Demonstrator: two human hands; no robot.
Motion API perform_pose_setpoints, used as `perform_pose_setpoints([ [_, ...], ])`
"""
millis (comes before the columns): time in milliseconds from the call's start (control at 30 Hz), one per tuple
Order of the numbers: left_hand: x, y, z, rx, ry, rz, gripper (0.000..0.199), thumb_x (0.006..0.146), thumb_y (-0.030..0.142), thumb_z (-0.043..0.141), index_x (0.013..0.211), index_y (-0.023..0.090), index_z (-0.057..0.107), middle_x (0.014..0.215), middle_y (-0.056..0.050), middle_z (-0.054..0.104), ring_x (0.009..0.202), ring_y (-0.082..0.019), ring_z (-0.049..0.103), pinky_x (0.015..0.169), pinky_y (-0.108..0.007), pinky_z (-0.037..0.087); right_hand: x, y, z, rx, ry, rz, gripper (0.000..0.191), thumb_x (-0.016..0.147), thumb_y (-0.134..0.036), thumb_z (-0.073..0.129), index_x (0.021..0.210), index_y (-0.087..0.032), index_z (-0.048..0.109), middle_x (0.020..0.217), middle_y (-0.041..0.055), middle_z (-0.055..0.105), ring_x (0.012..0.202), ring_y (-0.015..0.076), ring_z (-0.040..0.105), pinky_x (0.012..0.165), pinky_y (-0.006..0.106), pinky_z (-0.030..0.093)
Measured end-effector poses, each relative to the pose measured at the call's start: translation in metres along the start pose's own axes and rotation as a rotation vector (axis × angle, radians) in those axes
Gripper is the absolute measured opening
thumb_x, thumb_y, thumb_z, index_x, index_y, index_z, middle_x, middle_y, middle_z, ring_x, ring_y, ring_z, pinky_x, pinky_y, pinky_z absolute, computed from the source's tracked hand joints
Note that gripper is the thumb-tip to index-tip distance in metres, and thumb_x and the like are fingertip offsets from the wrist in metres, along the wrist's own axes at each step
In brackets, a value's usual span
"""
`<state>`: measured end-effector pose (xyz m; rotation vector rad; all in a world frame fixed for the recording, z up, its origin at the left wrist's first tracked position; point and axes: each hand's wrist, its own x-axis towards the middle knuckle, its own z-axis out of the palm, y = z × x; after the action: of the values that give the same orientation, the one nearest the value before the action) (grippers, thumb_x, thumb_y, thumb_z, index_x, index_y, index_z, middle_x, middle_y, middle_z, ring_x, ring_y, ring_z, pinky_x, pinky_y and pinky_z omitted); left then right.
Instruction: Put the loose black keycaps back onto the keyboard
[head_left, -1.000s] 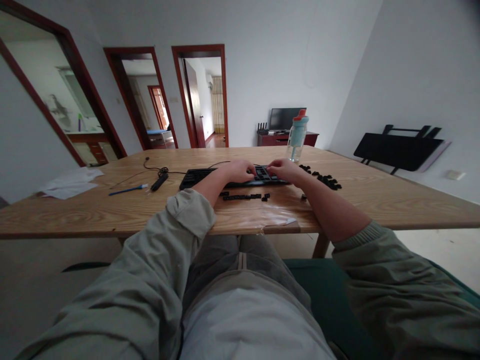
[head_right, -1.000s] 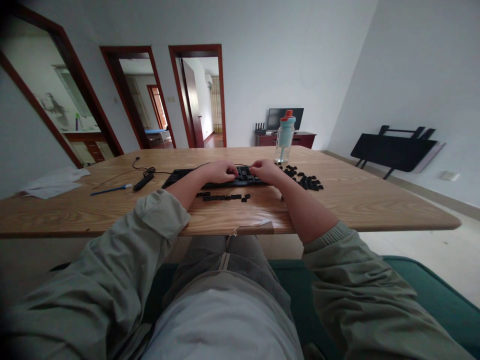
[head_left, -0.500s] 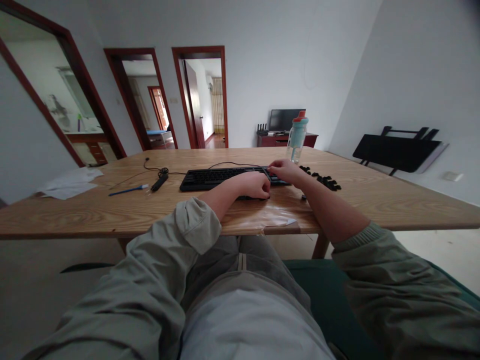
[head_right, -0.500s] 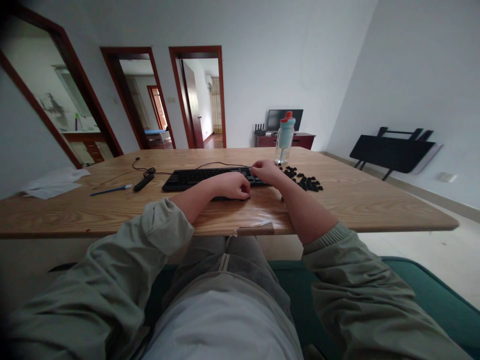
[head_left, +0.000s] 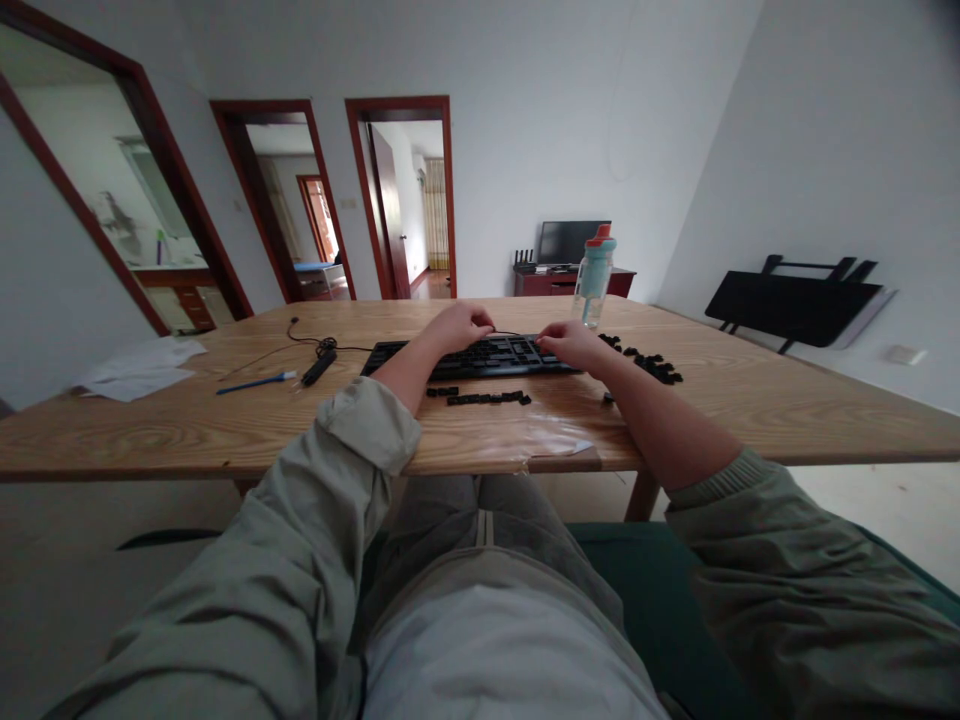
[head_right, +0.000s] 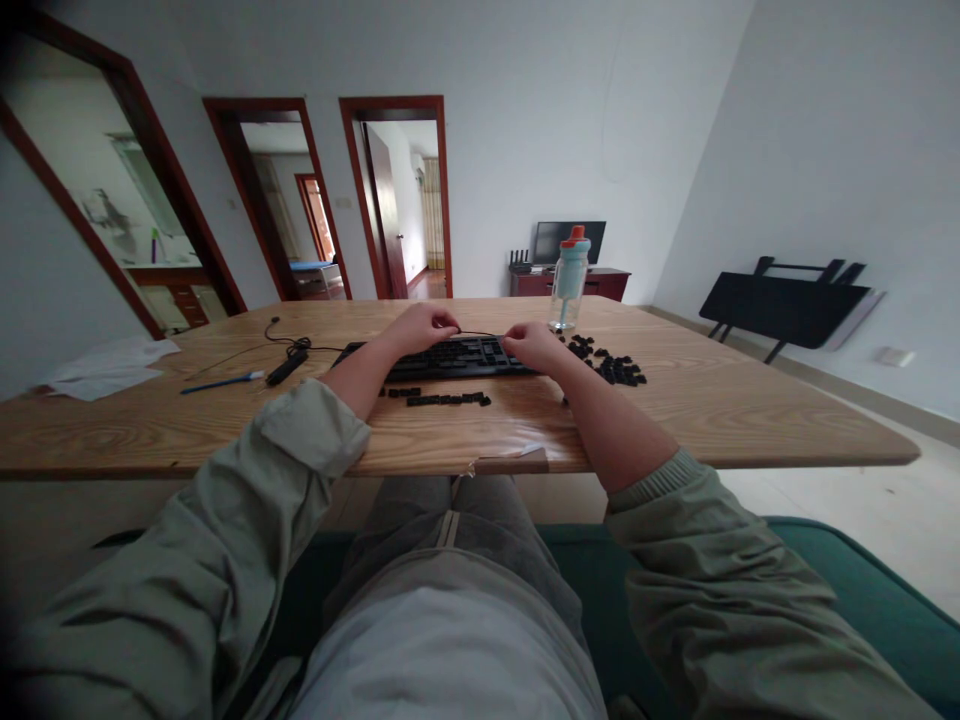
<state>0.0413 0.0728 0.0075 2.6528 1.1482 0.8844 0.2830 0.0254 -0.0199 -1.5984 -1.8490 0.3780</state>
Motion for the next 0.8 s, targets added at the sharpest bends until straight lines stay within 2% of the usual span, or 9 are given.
perform_pose_setpoints([
  [67,0.000,-0.034,-0.007,0.034,0.066,-0.103,0.020,0.084,0.020,0.061,0.096,0.012,0.074,0.093,-0.009,0.075,0.081,-0.016,0.066,0.072,-0.024,0.049,-0.002,-0.002,0.000,-0.004,-0.009,0.002,0.023,0.084,-0.027,0.058,0.092,-0.013,0.074,0.075,0.0040,0.068,0.066,0.0140,0.054,0.061,0.024,0.041],
  [133,-0.003,-0.063,-0.009,0.098,0.080,-0.194,0.020,0.083,0.020,0.061,0.096,0.013,0.075,0.093,-0.009,0.075,0.081,-0.017,0.067,0.073,-0.025,0.049,-0.003,-0.003,0.000,-0.008,-0.023,0.004,0.024,0.085,-0.028,0.058,0.094,-0.013,0.074,0.076,0.0044,0.068,0.066,0.0139,0.054,0.061,0.024,0.041],
  [233,-0.007,-0.087,-0.007,0.173,0.026,-0.294,0.022,0.083,0.020,0.061,0.098,0.016,0.076,0.094,-0.007,0.076,0.083,-0.017,0.067,0.075,-0.025,0.050,-0.004,-0.005,0.000,-0.010,-0.046,-0.004,0.023,0.086,-0.028,0.057,0.094,-0.013,0.074,0.079,0.0053,0.070,0.065,0.0138,0.054,0.061,0.024,0.041],
  [333,-0.004,-0.088,-0.001,0.178,-0.023,-0.313,0.024,0.082,0.019,0.062,0.100,0.018,0.077,0.097,-0.006,0.077,0.085,-0.017,0.068,0.077,-0.023,0.050,-0.004,-0.006,-0.001,-0.006,-0.059,-0.004,0.023,0.086,-0.028,0.058,0.093,-0.013,0.074,0.081,0.0061,0.070,0.066,0.0142,0.055,0.061,0.025,0.042],
  [600,0.005,-0.068,0.007,0.223,-0.126,-0.293,0.028,0.084,0.021,0.060,0.105,0.018,0.078,0.101,-0.006,0.077,0.089,-0.018,0.068,0.080,-0.023,0.049,0.000,-0.001,0.005,0.045,-0.133,-0.087,0.023,0.085,-0.026,0.059,0.097,-0.014,0.074,0.079,0.0053,0.070,0.069,0.0152,0.056,0.062,0.025,0.043],
  [800,0.004,-0.069,0.007,0.241,-0.144,-0.280,0.027,0.084,0.024,0.061,0.105,0.020,0.079,0.103,-0.006,0.077,0.088,-0.019,0.068,0.081,-0.024,0.049,0.001,0.001,0.006,0.062,-0.140,-0.100,0.022,0.082,-0.023,0.061,0.099,-0.015,0.073,0.082,0.0045,0.070,0.067,0.0140,0.055,0.060,0.024,0.042],
])
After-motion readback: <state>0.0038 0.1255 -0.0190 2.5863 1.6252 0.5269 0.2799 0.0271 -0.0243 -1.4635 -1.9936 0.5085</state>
